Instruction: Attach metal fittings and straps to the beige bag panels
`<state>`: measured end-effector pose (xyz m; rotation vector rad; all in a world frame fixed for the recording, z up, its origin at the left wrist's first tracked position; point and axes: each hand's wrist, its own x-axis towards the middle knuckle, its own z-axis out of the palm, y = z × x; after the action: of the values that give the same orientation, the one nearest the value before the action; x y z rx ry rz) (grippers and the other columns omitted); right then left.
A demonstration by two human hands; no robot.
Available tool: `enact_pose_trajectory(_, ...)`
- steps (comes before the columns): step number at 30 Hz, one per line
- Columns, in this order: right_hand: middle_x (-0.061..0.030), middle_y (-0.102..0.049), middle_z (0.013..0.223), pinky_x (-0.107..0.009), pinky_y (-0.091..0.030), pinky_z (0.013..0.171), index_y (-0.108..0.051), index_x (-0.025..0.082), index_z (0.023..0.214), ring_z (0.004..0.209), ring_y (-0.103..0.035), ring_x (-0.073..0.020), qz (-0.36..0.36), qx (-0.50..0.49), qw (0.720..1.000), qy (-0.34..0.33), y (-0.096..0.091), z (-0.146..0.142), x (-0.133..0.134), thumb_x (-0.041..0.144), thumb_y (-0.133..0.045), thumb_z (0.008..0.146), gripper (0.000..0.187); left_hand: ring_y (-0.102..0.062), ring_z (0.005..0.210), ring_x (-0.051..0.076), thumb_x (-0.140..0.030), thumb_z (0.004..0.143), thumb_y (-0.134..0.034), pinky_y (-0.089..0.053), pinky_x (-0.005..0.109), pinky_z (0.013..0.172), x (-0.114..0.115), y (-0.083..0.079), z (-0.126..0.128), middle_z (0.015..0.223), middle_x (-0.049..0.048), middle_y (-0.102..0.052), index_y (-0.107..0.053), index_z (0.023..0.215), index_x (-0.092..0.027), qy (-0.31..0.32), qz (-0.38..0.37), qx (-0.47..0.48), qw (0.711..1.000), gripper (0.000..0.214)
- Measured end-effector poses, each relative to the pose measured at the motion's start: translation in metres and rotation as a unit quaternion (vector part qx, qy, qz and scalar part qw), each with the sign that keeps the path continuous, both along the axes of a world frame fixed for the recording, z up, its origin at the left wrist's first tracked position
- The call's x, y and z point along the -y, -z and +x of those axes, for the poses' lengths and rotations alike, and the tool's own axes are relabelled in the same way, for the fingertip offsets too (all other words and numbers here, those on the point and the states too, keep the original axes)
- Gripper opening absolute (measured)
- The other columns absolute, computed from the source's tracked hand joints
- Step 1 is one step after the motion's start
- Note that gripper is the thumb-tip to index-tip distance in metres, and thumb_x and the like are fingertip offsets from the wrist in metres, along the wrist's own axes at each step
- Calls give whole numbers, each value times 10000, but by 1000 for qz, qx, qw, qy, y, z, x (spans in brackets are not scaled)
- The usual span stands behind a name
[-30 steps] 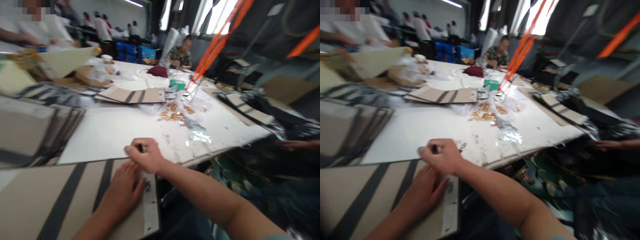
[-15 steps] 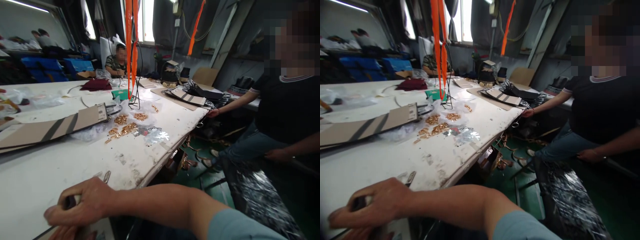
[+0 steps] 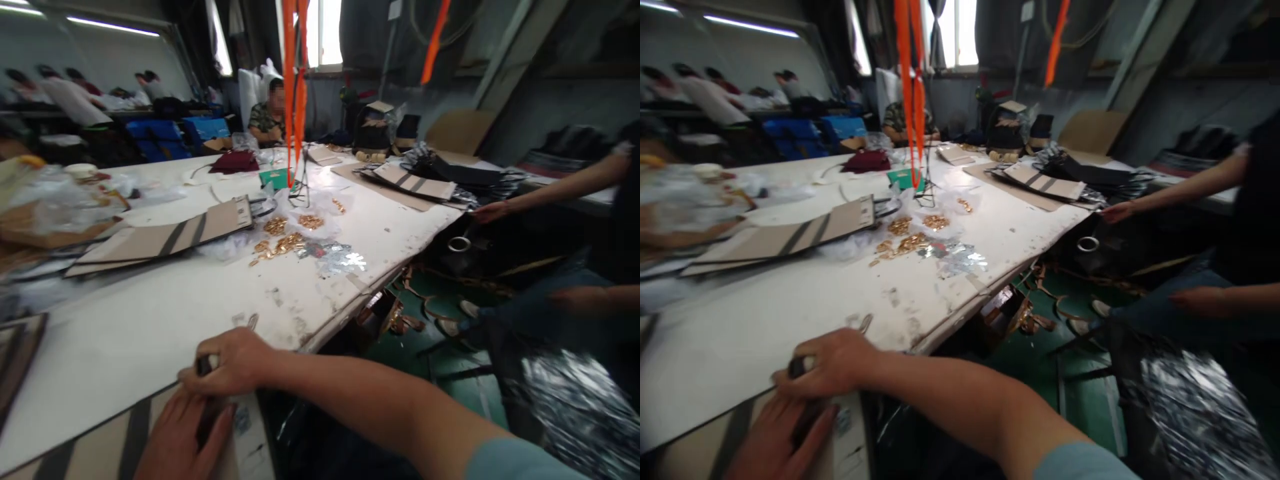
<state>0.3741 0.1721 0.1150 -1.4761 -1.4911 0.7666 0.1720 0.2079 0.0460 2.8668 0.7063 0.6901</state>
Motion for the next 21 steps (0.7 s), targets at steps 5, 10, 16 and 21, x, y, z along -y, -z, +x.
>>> enact_pose_trajectory(5, 51, -479, 589, -259, -328, 596, -483, 209, 617, 582, -443, -117, 90, 14, 996, 10, 8, -12, 10, 401, -631, 878, 357, -504, 1389, 334, -321, 976, -571, -446, 550, 1169, 39, -38, 3, 1461, 175, -569, -540, 1381, -155, -35, -45, -46, 997, 439)
enact_pose_trajectory(10, 49, -440, 569, -270, -335, 591, -483, 209, 595, 584, -412, -123, 74, -34, 996, 21, 5, -8, 14, 445, -617, 878, 392, -414, 1477, 314, -433, 953, -651, -366, 517, 1239, 76, -48, -22, 1569, 175, -480, -463, 1481, -147, -50, -75, -47, 995, 630)
enact_pose_trajectory(16, 58, -470, 499, -268, -356, 532, -506, 213, 595, 500, -415, -116, 53, -117, 990, 57, 8, 0, 19, 460, -658, 902, 422, -320, 1537, 377, -722, 739, -786, -192, 596, 1295, 123, -35, -45, 1624, 202, -413, -371, 1558, -151, 60, -89, -98, 989, 1081)
enact_pose_trajectory(21, 42, -545, 524, -244, -400, 470, -549, 206, 656, 468, -457, -117, 67, -213, 971, 86, 16, 6, 26, 499, -682, 931, 423, -164, 1600, 324, -404, 824, -763, -100, 518, 1320, 126, -29, -44, 1718, 135, -245, -312, 1604, -188, 9, -103, -168, 980, 927)
